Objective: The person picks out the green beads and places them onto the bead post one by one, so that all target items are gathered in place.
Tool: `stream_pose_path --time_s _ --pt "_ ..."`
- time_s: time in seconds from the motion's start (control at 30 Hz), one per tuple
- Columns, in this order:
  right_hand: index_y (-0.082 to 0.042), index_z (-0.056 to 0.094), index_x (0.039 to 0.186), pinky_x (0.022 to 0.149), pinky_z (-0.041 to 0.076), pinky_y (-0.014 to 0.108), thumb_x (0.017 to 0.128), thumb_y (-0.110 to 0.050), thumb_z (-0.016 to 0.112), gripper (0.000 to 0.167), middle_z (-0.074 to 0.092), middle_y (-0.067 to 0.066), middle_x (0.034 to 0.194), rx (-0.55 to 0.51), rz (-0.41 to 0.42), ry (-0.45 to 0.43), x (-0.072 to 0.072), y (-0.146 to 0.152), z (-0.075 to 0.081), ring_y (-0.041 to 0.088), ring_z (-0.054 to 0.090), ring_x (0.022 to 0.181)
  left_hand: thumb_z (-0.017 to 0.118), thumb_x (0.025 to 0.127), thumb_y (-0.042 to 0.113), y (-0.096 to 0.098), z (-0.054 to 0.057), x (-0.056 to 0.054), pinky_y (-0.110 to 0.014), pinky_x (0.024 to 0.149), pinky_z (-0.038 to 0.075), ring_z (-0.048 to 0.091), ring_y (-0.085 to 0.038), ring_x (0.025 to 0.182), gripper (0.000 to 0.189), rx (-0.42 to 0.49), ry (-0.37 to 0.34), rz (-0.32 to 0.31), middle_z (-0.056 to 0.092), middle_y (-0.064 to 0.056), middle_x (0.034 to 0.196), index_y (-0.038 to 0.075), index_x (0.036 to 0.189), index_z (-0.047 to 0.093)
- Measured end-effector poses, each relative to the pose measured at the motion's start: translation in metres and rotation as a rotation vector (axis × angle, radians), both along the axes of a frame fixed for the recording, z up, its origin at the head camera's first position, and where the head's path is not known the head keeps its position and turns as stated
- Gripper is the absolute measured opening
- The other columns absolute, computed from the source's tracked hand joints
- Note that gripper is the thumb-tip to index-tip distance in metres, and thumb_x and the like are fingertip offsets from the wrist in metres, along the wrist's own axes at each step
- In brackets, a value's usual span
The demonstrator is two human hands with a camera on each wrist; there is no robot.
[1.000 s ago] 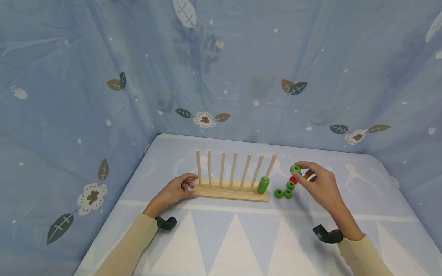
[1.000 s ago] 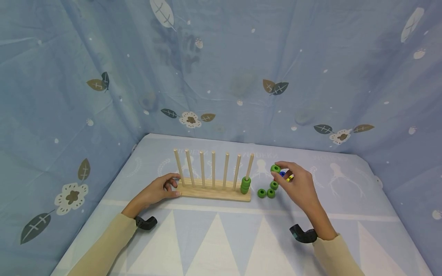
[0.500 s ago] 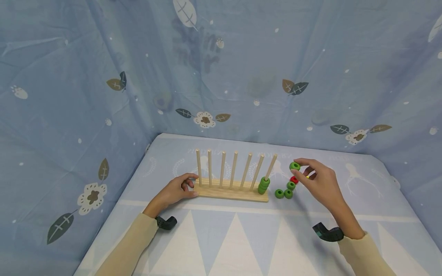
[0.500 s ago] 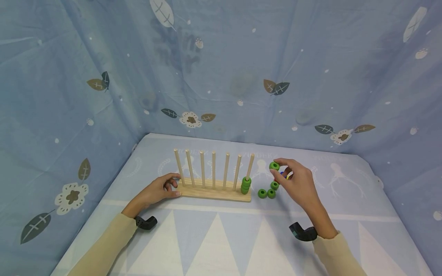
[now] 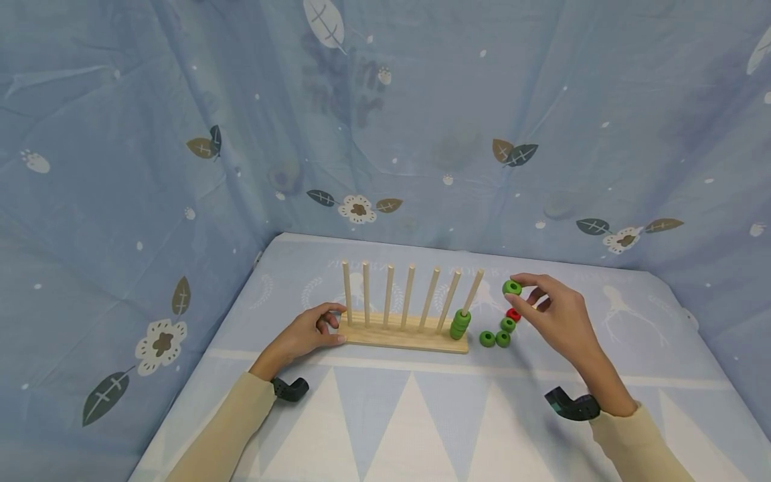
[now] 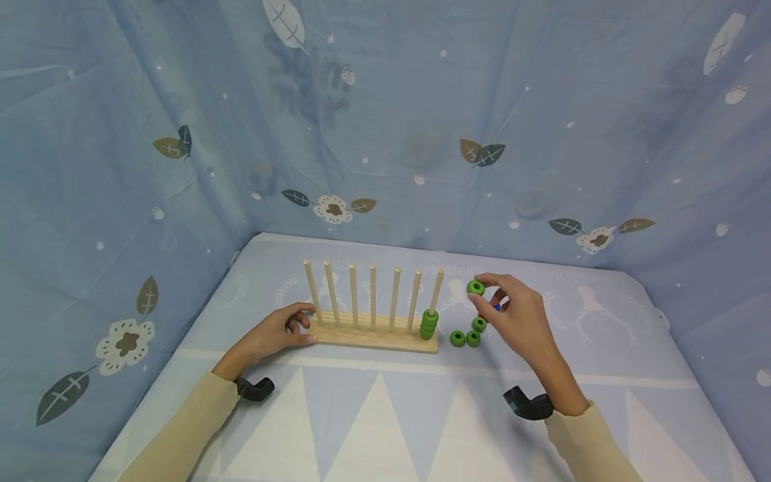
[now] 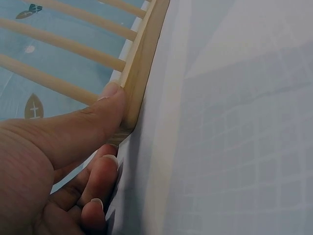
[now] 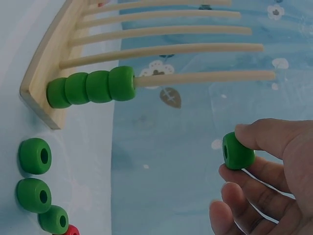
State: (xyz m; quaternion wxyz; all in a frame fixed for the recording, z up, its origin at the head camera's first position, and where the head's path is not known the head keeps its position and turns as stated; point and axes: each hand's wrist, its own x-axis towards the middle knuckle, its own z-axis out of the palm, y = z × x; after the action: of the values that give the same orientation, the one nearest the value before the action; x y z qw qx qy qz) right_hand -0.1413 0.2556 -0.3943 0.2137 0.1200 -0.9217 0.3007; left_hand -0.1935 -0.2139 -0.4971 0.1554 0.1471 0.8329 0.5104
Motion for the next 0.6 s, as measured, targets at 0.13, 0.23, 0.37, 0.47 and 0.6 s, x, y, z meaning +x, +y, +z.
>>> stream_pose_path --time_s 0.13,0.23,0.37,0.47,0.6 --pt "-0.01 0.071 0.126 0.065 0.048 0.019 0.09 -0.015 0.082 0.037 0.071 0.009 0.107 0.001 0.006 0.009 0.0 -0.001 0.002 0.018 0.059 0.076 0.084 0.088 0.012 0.001 0.001 0.001 -0.031 0.073 0.047 0.053 -0.023 0.08 0.063 -0.007 -0.003 -0.002 0.059 -0.012 0.106 0.008 0.143 0.056" --pt "-0.01 0.071 0.126 0.065 0.048 0.02 0.09 -0.015 0.082 0.038 0.071 0.008 0.107 0.001 0.008 0.01 0.001 -0.001 0.004 0.018 0.059 0.076 0.084 0.087 0.011 0.001 0.001 0.001 -0.031 0.072 0.047 0.053 -0.023 0.08 0.063 -0.009 -0.001 -0.001 0.059 -0.012 0.106 0.008 0.143 0.056" --pt "-0.01 0.071 0.126 0.065 0.048 0.02 0.09 -0.014 0.082 0.038 0.07 0.008 0.106 0.0 0.012 0.014 0.001 -0.003 0.007 0.018 0.059 0.076 0.084 0.087 0.011 0.001 0.001 0.0 -0.031 0.072 0.046 0.053 -0.023 0.08 0.062 -0.009 0.001 0.003 0.059 -0.012 0.106 0.007 0.142 0.056" --pt "-0.01 0.071 0.126 0.065 0.049 0.02 0.09 -0.013 0.082 0.039 0.07 0.008 0.104 0.0 0.013 0.017 0.002 -0.004 0.009 0.018 0.059 0.076 0.085 0.087 0.011 0.001 0.001 0.001 -0.031 0.072 0.046 0.053 -0.023 0.08 0.062 -0.012 0.005 0.004 0.059 -0.012 0.106 0.007 0.142 0.056" --pt "-0.01 0.071 0.126 0.065 0.05 0.022 0.09 -0.014 0.082 0.038 0.07 0.008 0.106 0.003 0.019 0.032 0.002 -0.006 0.013 0.017 0.059 0.076 0.085 0.087 0.011 0.001 0.001 0.001 -0.031 0.073 0.046 0.053 -0.022 0.08 0.062 -0.017 0.007 0.006 0.06 -0.012 0.105 0.007 0.142 0.056"
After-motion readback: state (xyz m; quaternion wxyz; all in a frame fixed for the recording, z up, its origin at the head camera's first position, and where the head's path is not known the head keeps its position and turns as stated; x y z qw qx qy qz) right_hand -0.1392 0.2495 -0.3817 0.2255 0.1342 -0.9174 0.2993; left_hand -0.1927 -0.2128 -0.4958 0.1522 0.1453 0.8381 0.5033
